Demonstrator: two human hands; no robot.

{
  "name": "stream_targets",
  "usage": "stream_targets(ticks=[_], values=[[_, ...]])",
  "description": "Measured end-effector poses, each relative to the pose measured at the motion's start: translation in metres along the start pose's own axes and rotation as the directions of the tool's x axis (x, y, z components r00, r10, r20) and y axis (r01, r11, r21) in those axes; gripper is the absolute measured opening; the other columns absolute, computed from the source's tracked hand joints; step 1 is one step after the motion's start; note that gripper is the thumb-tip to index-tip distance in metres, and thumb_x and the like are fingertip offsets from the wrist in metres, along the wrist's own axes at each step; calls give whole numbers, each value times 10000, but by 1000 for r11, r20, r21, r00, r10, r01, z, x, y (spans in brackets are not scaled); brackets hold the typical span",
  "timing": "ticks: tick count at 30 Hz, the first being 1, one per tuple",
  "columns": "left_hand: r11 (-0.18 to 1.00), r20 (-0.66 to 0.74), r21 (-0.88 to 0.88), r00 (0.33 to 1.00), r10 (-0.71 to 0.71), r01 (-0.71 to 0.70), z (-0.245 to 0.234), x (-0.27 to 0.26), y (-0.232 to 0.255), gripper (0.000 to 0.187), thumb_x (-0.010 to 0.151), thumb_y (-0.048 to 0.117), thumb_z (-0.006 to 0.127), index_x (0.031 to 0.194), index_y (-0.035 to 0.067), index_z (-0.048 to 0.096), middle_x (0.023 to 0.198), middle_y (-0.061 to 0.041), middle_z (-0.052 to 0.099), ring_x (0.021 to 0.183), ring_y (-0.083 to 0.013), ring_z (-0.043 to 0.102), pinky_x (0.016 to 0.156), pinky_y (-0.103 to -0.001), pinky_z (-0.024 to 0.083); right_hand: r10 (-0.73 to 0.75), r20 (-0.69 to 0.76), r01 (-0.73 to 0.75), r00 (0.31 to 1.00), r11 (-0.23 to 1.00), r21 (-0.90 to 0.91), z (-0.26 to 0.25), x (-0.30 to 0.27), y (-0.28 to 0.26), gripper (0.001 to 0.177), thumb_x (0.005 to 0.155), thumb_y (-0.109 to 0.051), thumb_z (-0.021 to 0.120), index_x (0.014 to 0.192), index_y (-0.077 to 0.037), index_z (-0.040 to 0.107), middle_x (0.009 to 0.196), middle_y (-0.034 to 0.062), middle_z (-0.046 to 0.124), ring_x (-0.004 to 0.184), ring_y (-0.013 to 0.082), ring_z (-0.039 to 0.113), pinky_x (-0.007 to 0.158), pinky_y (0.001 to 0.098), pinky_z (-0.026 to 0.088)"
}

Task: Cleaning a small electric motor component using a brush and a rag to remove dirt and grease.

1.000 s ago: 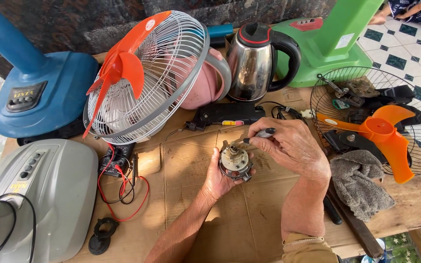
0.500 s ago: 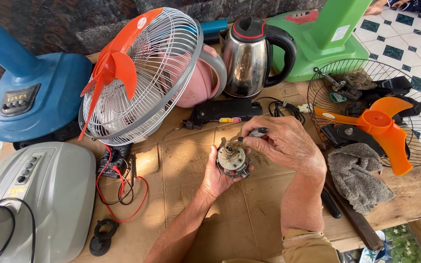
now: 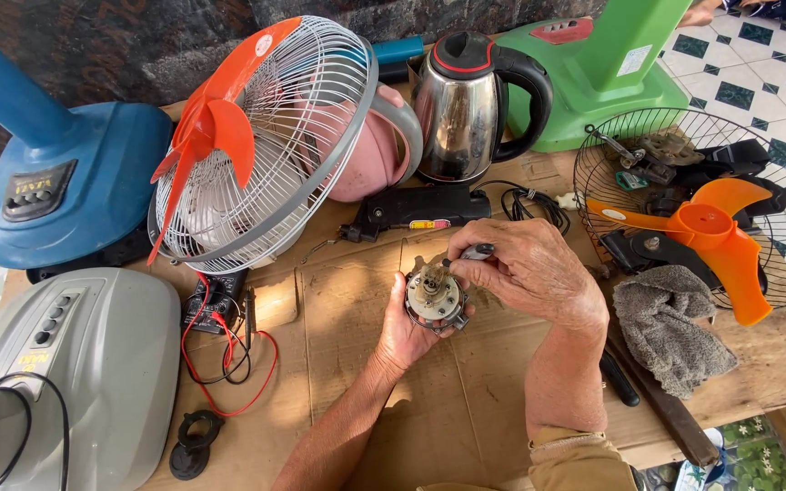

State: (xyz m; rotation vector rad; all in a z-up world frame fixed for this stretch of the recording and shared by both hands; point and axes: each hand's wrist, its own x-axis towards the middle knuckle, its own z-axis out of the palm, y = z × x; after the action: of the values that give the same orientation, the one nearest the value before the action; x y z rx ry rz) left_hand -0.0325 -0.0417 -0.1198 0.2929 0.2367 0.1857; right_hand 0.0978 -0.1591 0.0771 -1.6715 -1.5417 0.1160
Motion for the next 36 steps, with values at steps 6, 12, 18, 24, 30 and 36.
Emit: stream_targets(ticks=[6, 12, 18, 24, 30, 36], values=[[999, -57, 23, 998, -24, 25, 10, -2, 2, 861, 911, 823, 375, 1223, 80, 681, 1091, -175, 754, 775, -370, 718, 494, -364, 453, 9, -41, -9, 999, 1000, -6, -1, 4, -15, 297, 938, -348, 749, 749, -156, 624, 583, 10, 554, 512, 224, 506, 507, 258, 471], [999, -67, 16, 997, -29, 30, 15, -5, 5, 869, 907, 833, 388, 1204, 74, 689, 1062, -184, 757, 785, -358, 728, 498, -373, 464, -190, -10, 190, 982, 977, 94, 6, 1, -8, 268, 1053, -113, 476, 1199, 5, 668, 882, -6, 574, 818, 25, 472, 737, 111, 426], [999, -75, -8, 997, -32, 32, 2, -1, 0, 858, 907, 828, 401, 1177, 69, 695, 1038, -179, 757, 800, -364, 734, 506, -393, 482, -30, -42, 28, 999, 998, -62, 2, 7, -13, 252, 943, -342, 729, 822, -135, 651, 603, 57, 535, 494, 298, 485, 469, 295, 453], [1000, -75, -12, 997, -26, 25, 1, 2, 0, 861, 920, 822, 396, 1201, 59, 680, 1068, -186, 752, 808, -373, 732, 522, -421, 498, -36, 5, 36, 999, 999, -19, 1, 8, -10, 152, 973, -322, 703, 865, -216, 694, 606, -25, 550, 493, 143, 554, 499, 228, 477], [998, -83, -28, 995, -49, 47, 3, 1, 3, 880, 910, 842, 406, 1256, 76, 668, 1112, -193, 746, 835, -389, 741, 563, -451, 559, -21, -16, 21, 1000, 1000, 0, 5, 8, -10, 140, 959, -279, 733, 891, -158, 720, 621, 51, 589, 481, 212, 558, 456, 261, 475], [998, -100, -30, 994, -55, 52, -12, 5, 2, 874, 911, 849, 430, 1251, 82, 677, 1122, -182, 751, 865, -370, 758, 624, -481, 630, -41, 78, 39, 996, 999, 18, 17, 21, -21, 80, 963, -300, 711, 956, -232, 753, 652, 26, 638, 495, 198, 603, 455, 275, 514]])
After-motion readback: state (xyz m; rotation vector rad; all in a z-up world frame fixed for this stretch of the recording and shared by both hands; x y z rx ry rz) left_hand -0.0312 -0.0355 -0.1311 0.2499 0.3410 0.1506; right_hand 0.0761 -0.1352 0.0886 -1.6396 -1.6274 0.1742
